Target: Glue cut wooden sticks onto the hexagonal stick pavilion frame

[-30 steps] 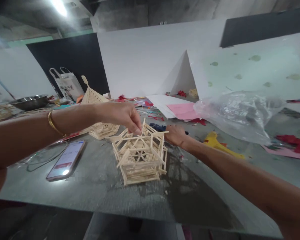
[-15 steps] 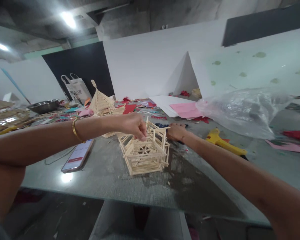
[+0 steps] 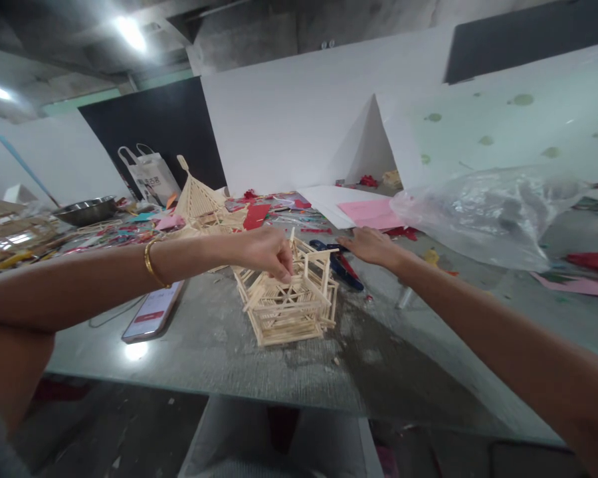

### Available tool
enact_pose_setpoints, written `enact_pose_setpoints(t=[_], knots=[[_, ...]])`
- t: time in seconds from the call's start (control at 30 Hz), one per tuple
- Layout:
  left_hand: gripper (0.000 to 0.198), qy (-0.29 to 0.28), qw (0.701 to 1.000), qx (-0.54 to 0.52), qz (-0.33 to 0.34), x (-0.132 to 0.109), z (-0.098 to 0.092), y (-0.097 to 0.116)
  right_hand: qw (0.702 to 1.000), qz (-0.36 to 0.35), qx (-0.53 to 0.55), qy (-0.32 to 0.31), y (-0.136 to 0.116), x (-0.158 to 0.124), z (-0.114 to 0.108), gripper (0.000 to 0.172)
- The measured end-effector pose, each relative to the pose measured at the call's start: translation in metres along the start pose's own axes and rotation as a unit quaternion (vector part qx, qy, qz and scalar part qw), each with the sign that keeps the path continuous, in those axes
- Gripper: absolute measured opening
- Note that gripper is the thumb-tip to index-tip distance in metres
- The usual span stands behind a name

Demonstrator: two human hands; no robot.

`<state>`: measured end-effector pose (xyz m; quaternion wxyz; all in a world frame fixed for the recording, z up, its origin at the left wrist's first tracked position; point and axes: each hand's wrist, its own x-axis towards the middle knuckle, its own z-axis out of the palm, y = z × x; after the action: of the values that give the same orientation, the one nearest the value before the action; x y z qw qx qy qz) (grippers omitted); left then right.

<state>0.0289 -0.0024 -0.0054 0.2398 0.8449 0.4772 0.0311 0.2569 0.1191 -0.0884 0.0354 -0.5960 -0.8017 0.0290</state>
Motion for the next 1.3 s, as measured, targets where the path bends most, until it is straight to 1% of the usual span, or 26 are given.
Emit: enact_pose_setpoints(t=[0.17,0.27,0.4,0.5,0.7,0.87,0.97,1.17,1.3], knots=[[0.009,0.003,1.000,-0.021,-0.015,-0.003,0.000,0.002,1.000,-0.014,-0.013,0.020,0.004,-0.004,-0.006,0.055],[0.009,0.010,1.000,-0.009,-0.023,-0.006,0.000,0.005,0.999,-0.015,-0.021,0.026,0.010,-0.003,-0.008,0.053],[0.017,0.002,0.999,0.033,0.004,-0.007,0.000,0.007,0.999,-0.006,-0.034,0.027,0.018,-0.001,-0.009,0.053],[0.020,-0.007,0.999,0.044,0.018,-0.009,-0.001,0.009,0.999,-0.003,-0.040,0.023,0.021,-0.002,-0.009,0.053],[0.018,0.003,0.997,0.072,-0.002,-0.013,-0.001,0.019,0.999,-0.002,-0.046,0.018,0.022,-0.009,-0.015,0.046],[0.016,0.007,0.996,0.083,0.023,-0.011,0.000,0.015,0.999,0.000,-0.050,0.016,0.023,-0.011,-0.020,0.043],[0.016,0.009,0.996,0.082,0.031,-0.009,0.001,0.013,0.999,-0.014,-0.048,0.020,0.022,-0.011,-0.020,0.043],[0.017,0.010,0.996,0.085,0.005,-0.010,0.000,0.015,0.996,-0.053,-0.048,0.054,0.019,-0.006,-0.011,0.047],[0.016,0.012,0.997,0.082,0.007,-0.011,0.000,0.015,0.994,-0.070,-0.055,0.069,0.020,0.001,-0.010,0.045]])
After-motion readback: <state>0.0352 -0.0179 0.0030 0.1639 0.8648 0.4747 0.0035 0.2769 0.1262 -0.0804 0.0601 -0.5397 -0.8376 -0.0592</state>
